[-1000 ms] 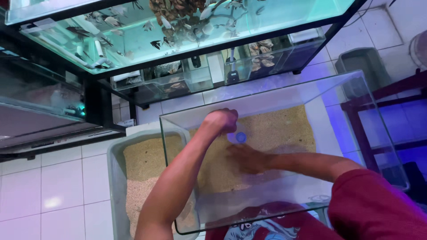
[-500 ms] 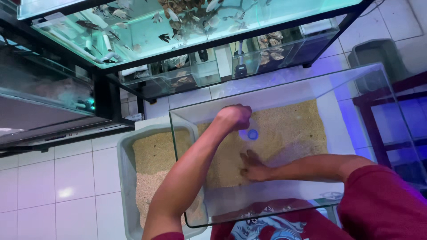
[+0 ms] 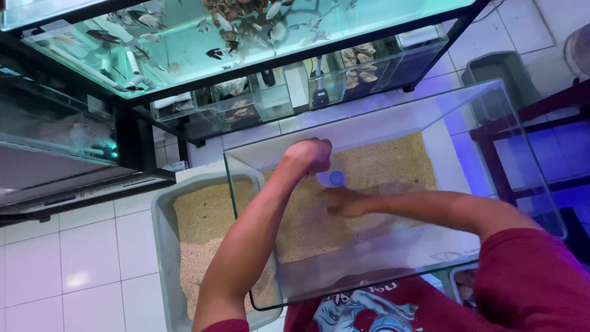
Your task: The person scoops sand from a container and spreads it across the bottom of a glass aquarium tank by hand.
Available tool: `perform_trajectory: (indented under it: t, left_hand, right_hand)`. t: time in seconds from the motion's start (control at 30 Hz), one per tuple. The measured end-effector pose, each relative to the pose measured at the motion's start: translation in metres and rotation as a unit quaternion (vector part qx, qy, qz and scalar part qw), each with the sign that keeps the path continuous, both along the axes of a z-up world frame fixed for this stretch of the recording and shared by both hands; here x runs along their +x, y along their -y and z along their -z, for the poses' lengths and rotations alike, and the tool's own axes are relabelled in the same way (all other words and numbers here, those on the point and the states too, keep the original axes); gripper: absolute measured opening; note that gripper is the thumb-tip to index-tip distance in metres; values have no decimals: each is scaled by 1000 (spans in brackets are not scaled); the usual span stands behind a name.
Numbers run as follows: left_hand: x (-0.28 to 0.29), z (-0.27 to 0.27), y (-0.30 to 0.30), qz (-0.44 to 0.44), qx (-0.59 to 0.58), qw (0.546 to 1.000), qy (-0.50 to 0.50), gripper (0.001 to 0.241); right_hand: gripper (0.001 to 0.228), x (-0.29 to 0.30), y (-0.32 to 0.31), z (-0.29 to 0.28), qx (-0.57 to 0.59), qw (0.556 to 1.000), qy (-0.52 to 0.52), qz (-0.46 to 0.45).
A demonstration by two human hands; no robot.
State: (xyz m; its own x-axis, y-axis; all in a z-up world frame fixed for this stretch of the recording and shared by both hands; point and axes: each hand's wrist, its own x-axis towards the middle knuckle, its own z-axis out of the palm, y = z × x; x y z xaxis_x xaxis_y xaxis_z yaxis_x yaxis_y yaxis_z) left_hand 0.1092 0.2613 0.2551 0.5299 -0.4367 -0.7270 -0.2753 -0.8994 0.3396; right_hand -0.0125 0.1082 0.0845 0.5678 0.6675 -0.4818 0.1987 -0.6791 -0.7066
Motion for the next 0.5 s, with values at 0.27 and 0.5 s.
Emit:
perform_trajectory:
  t: [0.27,0.5]
  left_hand:
    - [-12,-25,3,32,10,999,40,43]
    - [-10,-15,7,35,32,999,27,38]
  right_hand:
    - [81,39,71,65,-119,980,82,135]
    - [107,-36,-48,200,-29,997,-56,42]
